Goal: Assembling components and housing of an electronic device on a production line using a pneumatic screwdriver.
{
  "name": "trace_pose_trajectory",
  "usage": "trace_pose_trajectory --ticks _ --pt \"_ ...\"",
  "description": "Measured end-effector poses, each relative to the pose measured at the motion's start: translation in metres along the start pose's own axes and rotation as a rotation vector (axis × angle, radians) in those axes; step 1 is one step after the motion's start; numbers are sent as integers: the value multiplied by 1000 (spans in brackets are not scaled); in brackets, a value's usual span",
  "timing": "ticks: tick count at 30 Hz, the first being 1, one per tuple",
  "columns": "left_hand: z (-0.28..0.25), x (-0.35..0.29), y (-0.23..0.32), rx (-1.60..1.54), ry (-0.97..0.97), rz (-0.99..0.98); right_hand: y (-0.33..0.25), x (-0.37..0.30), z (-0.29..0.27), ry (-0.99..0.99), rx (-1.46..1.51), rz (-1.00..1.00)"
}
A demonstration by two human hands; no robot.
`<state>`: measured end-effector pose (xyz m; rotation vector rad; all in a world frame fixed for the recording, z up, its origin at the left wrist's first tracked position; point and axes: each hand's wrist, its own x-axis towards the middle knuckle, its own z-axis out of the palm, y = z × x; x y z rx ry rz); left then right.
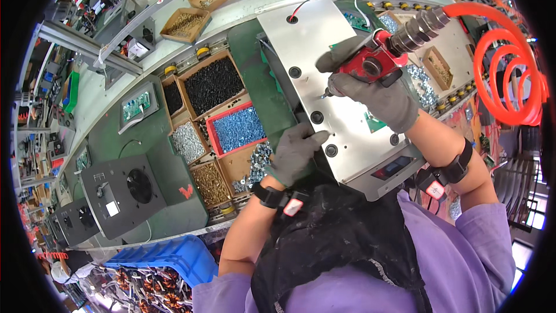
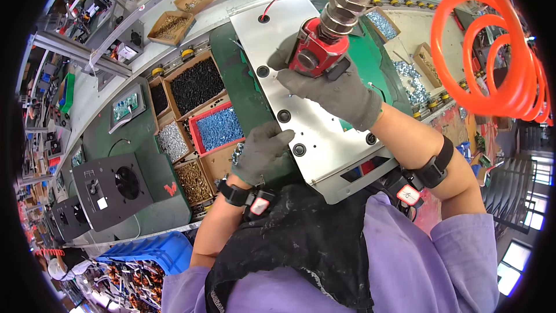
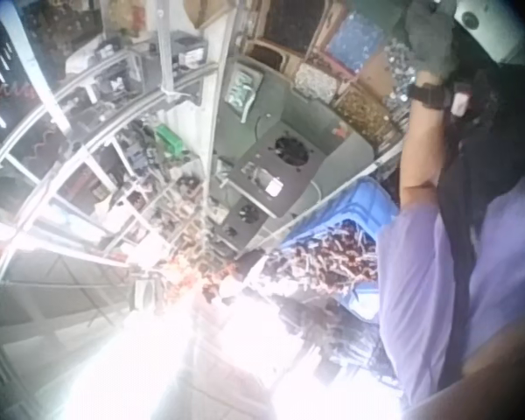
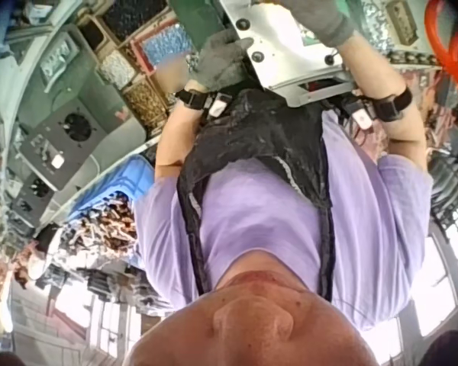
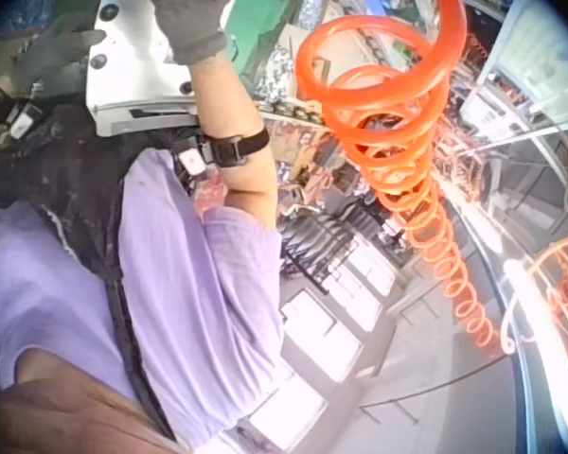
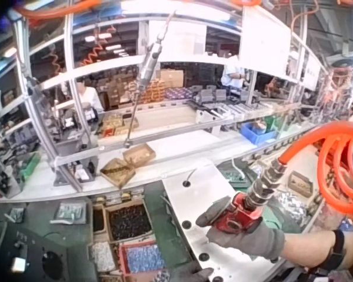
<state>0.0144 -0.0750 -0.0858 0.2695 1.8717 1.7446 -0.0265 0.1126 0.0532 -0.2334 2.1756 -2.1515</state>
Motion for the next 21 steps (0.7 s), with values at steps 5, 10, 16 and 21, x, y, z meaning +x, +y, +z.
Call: trace_pose_trajectory --ticks 5,10,16,21 --pt "-80 24 -76 535 437 -209 -16 -1 1 106 127 -13" --pt "-127 33 -160 1112 367 -323 -41 -15 -6 173 241 -158" --pt "-140 44 -168 1039 328 -190 -67 -42 -12 175 -75 -557" --pt "-148 29 -150 891 537 -314 -65 -65 -3 151 25 -577"
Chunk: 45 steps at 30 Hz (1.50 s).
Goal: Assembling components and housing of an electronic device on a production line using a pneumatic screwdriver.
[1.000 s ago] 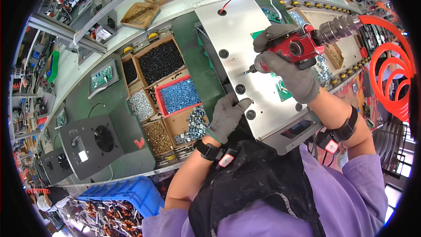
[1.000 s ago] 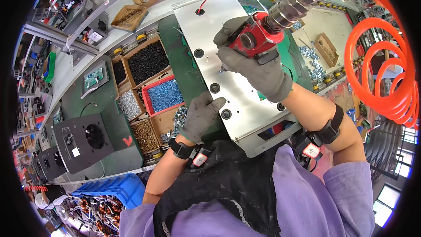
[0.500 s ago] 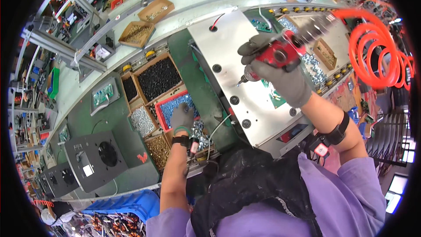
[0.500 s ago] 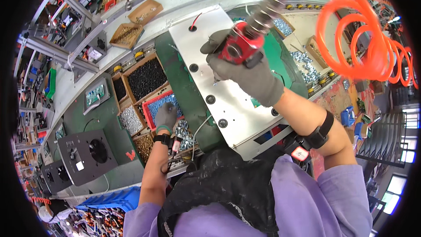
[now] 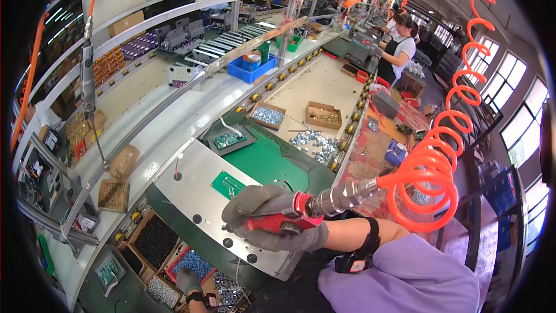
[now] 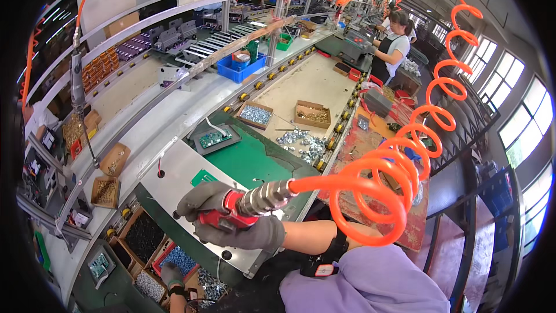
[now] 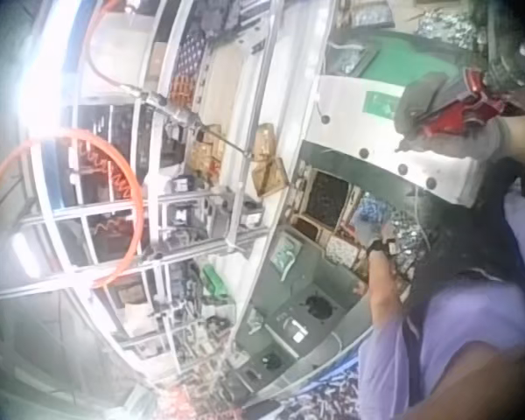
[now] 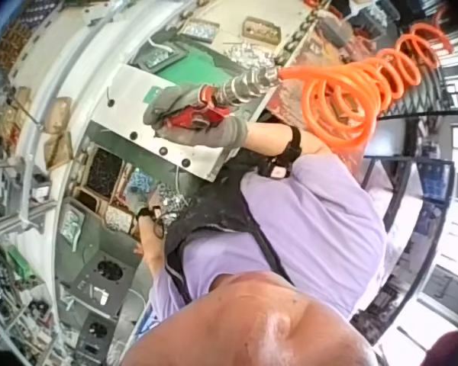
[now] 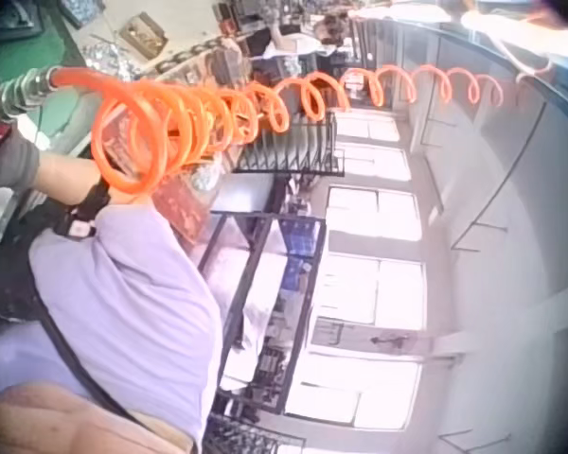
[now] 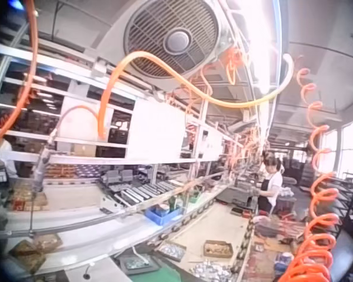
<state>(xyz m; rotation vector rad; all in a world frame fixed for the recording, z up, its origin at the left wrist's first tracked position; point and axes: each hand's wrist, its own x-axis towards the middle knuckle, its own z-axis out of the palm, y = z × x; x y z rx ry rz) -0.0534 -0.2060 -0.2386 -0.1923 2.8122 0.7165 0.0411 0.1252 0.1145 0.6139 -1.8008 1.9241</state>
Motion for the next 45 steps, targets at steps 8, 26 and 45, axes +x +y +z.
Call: trace_pose_trajectory --ticks 8,26,45 --pt "9 -13 26 197 -136 43 -13 -18 2 -56 78 -10" --pt "-46 -28 53 -413 86 305 -21 -23 3 -36 -17 -212" --pt "-150 -157 236 -667 123 950 -25 -18 6 -73 166 -133"
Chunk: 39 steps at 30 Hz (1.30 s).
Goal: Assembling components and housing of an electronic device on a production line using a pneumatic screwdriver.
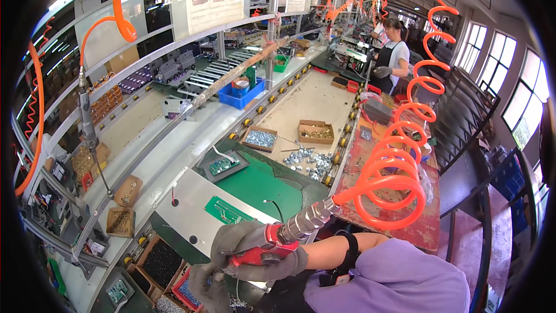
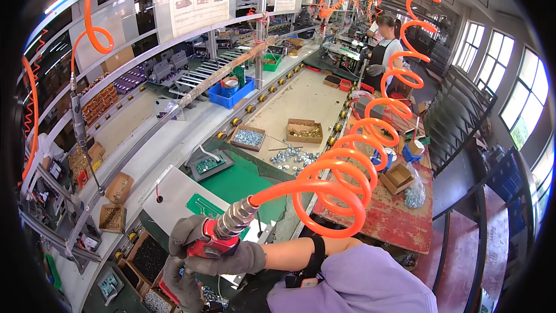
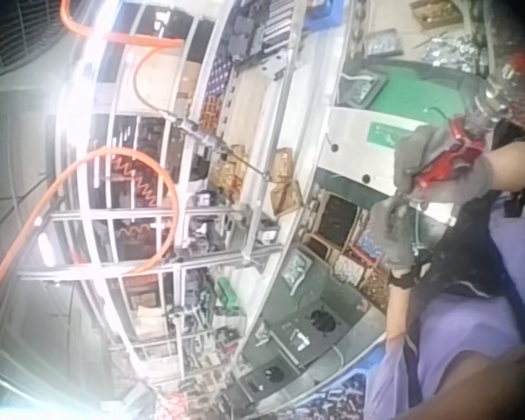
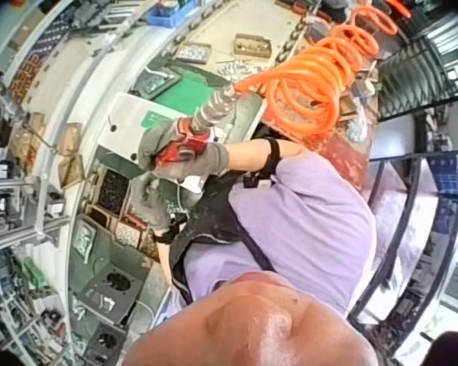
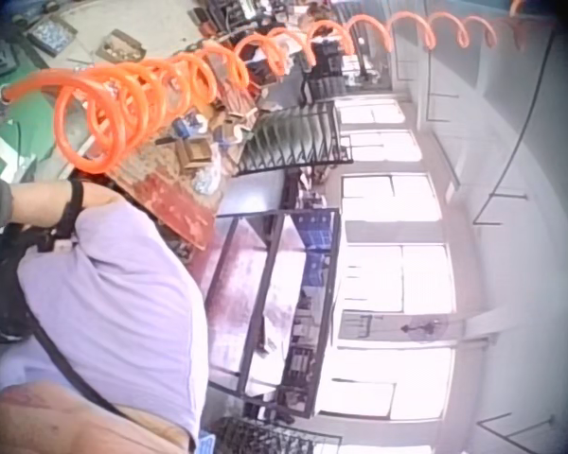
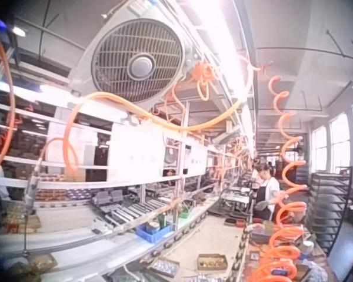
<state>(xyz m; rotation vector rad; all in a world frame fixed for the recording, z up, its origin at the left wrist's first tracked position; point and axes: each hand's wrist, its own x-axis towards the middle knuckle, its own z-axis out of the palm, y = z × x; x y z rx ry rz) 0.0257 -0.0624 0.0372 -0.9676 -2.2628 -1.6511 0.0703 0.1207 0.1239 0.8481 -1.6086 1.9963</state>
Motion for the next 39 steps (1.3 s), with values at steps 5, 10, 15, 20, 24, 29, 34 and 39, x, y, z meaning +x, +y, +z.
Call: trace_pose_trajectory --ticks 5,10,15,20,24,29,34,39 --pt "9 -1 -1 -108 83 -103 -1 -2 -2 -13 -37 -30" --pt "9 -1 -5 -55 49 -83 0 -4 0 -26 -33 -19" --pt "5 0 -4 -80 -47 -15 -1 -5 -1 -49 121 71" --pt "6 1 -9 6 -103 38 -2 -4 -4 -108 62 81" --pt "5 -5 -17 -16 -107 38 -2 -8 -6 -73 88 115" --pt "3 -11 -29 91 -224 -112 -3 -10 -7 -77 2 87" --pt "8 -17 -38 -129 -190 -59 -2 -10 -10 -59 129 171" --pt "13 -20 -25 -276 -172 -174 -1 -11 -8 -31 163 272"
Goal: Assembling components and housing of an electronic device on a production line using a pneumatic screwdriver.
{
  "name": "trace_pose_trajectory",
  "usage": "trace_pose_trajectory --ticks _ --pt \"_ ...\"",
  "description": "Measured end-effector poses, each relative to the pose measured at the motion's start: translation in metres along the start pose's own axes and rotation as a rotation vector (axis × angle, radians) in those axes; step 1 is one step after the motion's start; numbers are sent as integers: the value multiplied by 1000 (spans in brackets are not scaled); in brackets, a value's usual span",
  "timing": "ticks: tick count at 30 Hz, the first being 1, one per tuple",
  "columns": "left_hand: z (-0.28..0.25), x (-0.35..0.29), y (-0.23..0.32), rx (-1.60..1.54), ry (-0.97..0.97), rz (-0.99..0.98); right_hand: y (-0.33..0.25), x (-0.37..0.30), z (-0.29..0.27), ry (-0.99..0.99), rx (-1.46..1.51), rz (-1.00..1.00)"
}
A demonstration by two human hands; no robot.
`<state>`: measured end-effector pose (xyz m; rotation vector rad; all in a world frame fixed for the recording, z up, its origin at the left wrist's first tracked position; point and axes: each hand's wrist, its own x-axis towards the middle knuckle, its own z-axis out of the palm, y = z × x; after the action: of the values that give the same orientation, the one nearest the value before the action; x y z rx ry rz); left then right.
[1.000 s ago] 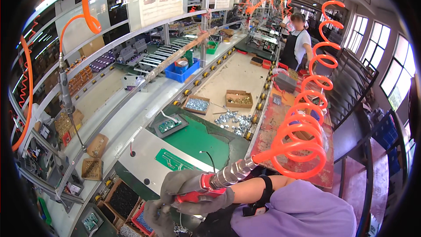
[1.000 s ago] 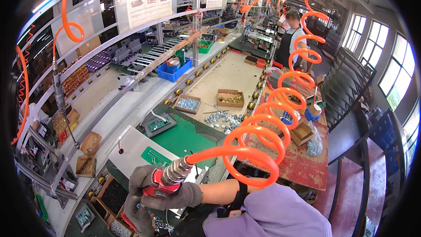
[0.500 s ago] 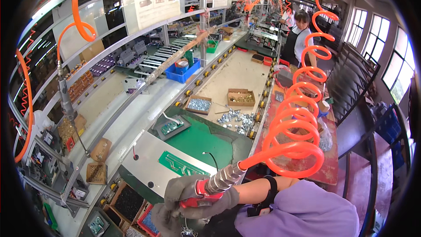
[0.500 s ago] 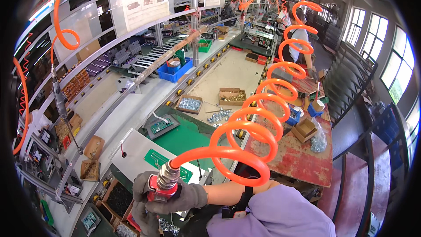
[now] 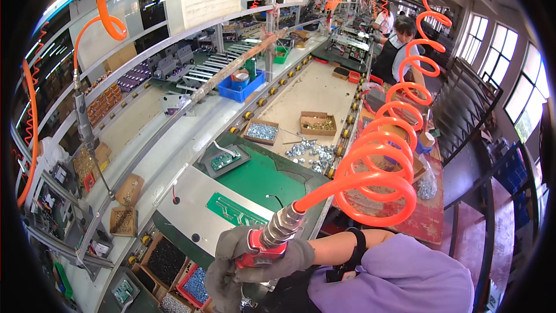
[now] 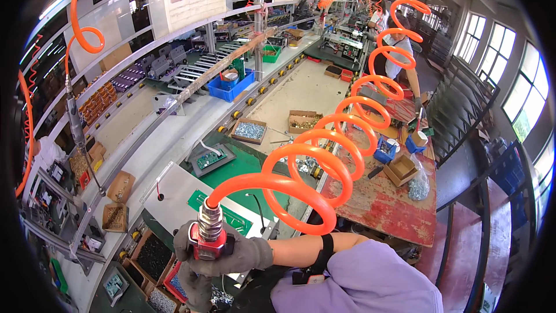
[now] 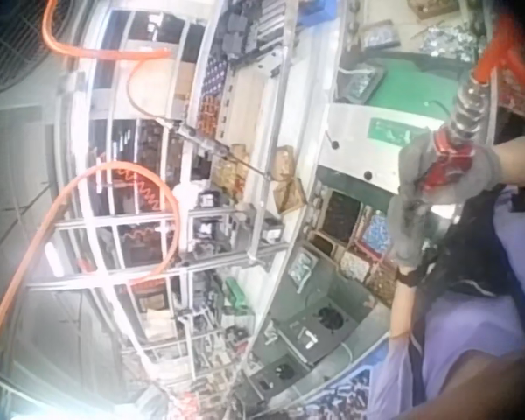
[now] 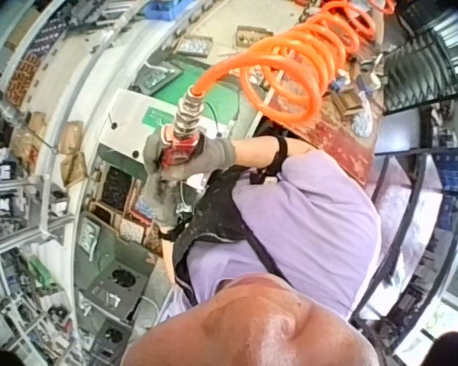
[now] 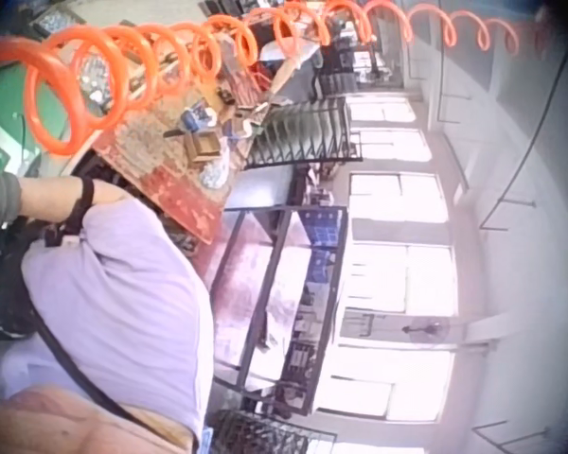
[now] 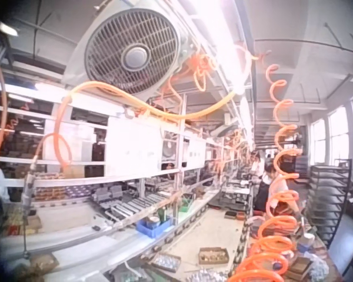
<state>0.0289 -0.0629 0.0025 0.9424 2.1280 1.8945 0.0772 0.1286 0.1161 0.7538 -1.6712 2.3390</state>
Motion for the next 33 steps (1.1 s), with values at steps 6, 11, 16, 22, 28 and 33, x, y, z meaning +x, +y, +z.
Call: trace_pose_trajectory --ticks 6,11,16,22,28,33 --pt "11 11 13 335 82 200 3 2 -2 -28 -21 -5" --pt "11 1 -3 292 140 -48 14 -6 -12 71 -61 76" --pt "-5 -18 -22 92 193 -361 30 -6 -17 191 -260 134" --pt "-6 -31 -38 -36 129 -505 43 -8 -12 103 -270 197" --pt "-5 -36 -46 -35 172 -428 44 -5 -9 -3 -286 441" --pt "-4 -39 -51 -97 205 -407 47 -1 -5 -67 -303 457"
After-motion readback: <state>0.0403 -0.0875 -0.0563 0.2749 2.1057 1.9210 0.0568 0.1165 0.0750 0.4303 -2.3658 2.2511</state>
